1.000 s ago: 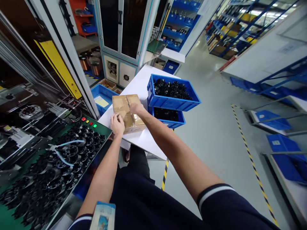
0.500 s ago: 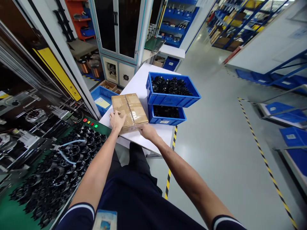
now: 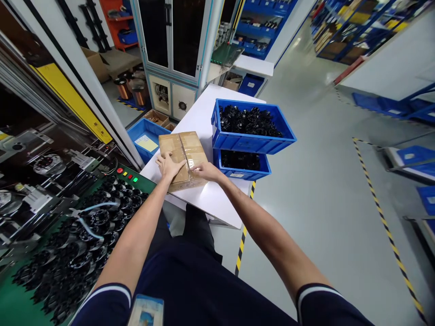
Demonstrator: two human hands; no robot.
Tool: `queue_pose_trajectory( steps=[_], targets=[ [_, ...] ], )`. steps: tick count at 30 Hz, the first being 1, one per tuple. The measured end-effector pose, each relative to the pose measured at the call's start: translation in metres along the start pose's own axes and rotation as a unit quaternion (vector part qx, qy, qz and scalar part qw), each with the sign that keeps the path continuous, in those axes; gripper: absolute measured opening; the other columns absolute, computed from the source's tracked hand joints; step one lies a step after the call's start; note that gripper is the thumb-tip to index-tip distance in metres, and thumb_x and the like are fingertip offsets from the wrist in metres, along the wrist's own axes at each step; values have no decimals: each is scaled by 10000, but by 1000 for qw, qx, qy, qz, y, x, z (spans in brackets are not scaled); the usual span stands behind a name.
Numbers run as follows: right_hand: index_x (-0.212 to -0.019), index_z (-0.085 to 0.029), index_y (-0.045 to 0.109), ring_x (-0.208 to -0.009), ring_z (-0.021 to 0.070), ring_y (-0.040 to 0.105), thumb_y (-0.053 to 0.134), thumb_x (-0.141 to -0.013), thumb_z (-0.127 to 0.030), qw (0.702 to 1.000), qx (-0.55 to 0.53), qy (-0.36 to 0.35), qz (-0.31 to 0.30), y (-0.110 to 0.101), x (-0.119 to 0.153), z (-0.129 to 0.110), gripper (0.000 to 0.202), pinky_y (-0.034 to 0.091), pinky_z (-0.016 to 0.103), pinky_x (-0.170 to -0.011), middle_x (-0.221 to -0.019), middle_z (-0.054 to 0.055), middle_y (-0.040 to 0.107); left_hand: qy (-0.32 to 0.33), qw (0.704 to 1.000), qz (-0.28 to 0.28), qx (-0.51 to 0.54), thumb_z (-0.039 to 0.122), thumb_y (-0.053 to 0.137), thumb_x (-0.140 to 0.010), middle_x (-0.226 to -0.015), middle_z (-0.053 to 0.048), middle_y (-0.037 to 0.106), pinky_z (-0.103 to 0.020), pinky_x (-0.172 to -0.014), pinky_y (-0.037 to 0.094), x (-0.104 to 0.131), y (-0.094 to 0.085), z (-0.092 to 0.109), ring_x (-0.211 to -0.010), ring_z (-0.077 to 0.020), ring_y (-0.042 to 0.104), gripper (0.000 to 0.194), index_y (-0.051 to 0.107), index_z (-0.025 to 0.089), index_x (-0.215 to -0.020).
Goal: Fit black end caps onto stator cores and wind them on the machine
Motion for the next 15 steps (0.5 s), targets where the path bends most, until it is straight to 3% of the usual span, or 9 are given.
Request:
queue_pose_trajectory(
  steps=[4,8,11,15],
  targets=[
    [-1406,-160,804,-1009,203,827,818,-1209,-473,995,-95,18,-14,15,-3,25,370,745,369,-891,-1246,73,836,-25,1000,-10,-11,604,1055,-860,-1841,-274,397,-676,-1365,443,-8,11,13,-1700,-558,436,1018,531,286,-1672],
    [-1368,-158,790,-839,145,759,805,-1221,-482,987,-158,19,-10,28,-7,34,355,689,287,-749,-1110,37,805,-56,997,-35,-31,479,1073,-825,-1894,-268,390,-716,-1374,421,-16,14,26,-1694,-568,453,1096,524,263,-1748],
    [-1330,-156,789,-787,126,722,811,-1218,-478,982,-188,2,-1,25,-9,31,341,655,258,-701,-1060,20,783,-96,993,-47,-50,447,1057,-844,-1950,-238,355,-793,-1424,348,-19,14,37,-1737,-571,403,1047,571,243,-1749],
    [-1332,-155,794,-676,100,645,797,-1220,-504,970,-239,-20,32,12,-7,37,366,593,229,-623,-946,-12,742,-118,988,-68,-71,396,1047,-862,-1935,-260,418,-841,-1355,461,-22,11,45,-1719,-592,473,1008,613,232,-1757]
  ],
)
Point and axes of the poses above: each hand's wrist, its own x-axis away from the middle knuckle, its own y-axis out of the palm, z = x × y, the point moved 9 cm from there along -x, towards the middle knuckle
